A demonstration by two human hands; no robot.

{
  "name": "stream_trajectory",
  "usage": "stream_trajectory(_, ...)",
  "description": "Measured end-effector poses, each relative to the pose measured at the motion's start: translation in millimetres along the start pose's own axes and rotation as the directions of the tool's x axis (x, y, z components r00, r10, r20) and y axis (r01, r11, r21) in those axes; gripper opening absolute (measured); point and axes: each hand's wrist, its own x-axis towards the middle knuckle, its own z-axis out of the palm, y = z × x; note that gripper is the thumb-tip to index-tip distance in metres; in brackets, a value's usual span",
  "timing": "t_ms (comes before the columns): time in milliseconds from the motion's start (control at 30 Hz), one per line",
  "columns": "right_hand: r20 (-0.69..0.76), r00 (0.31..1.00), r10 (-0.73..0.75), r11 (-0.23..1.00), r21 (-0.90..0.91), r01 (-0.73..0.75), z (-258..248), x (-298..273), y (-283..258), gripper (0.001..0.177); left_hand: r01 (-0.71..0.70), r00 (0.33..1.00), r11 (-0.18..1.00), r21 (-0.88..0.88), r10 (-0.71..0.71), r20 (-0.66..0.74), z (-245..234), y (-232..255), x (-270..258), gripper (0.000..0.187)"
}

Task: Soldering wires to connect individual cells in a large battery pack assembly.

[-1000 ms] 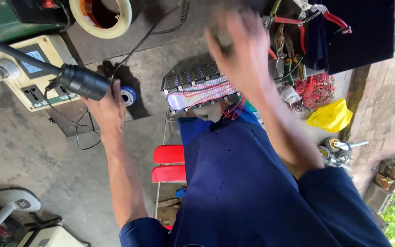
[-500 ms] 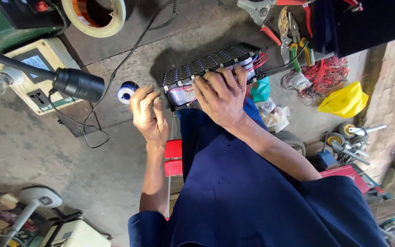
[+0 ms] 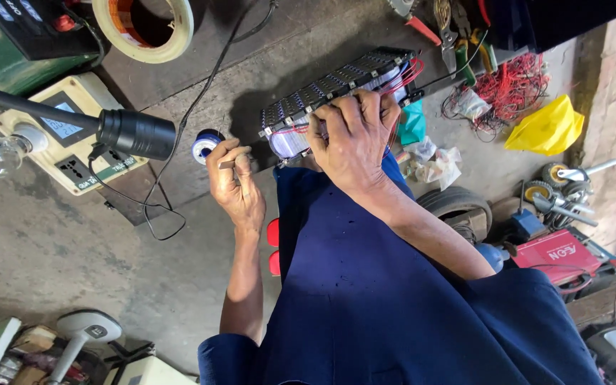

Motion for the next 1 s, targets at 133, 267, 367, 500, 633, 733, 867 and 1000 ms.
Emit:
stream_trajectory(133,0.0,0.999,0.043,0.999,0.022,-0.043,4.6,-2.7,-2.4,0.01,0.024,0.999,0.999,-0.023,-0.024,0.033,-2.4,-0.1,0.2,0.024)
stream_trajectory(267,-0.038,0.994,0.101,0.995,-0.001,-0.101,12.7,-5.1,-7.5,0.014,0.049,0.997,0.998,-0.031,-0.047,0.058,-2.3,0.5,-1.5,0.024)
stream_trajectory(367,-0.076,0.988,0.131,0.991,0.0,-0.131,13.1,0.3,-13.2,0.016,0.086,0.994,0.995,-0.048,-0.083,0.073,-2.2,-0.7,-5.0,0.023)
stream_trajectory(500,-0.121,0.98,0.158,0.987,-0.006,-0.16,16.7,2.1,-14.9,0.018,0.112,0.991,0.992,-0.059,-0.107,0.082,-2.2,1.1,-10.3,0.023)
stream_trajectory(633,-0.157,0.974,0.164,0.985,-0.024,-0.169,16.8,5.2,-18.5,0.019,0.146,0.987,0.986,-0.075,-0.14,0.084,-3.8,1.0,-16.0,0.024)
stream_trajectory(733,-0.159,0.975,0.154,0.985,-0.055,-0.165,14.3,5.2,-19.6,0.02,0.165,0.983,0.984,-0.067,-0.159,0.088,-6.6,0.7,-21.0,0.025)
stream_trajectory(867,-0.129,0.985,0.114,0.993,0.052,-0.108,9.5,-6.8,-8.7,0.014,0.193,0.979,0.979,-0.07,-0.187,0.084,-9.4,2.7,-28.1,0.025)
stream_trajectory(1000,-0.048,0.994,0.099,0.952,0.294,-0.081,0.1,-29.8,8.1,0.012,0.215,0.975,0.972,-0.094,-0.209,0.068,-15.2,-3.0,-34.1,0.025)
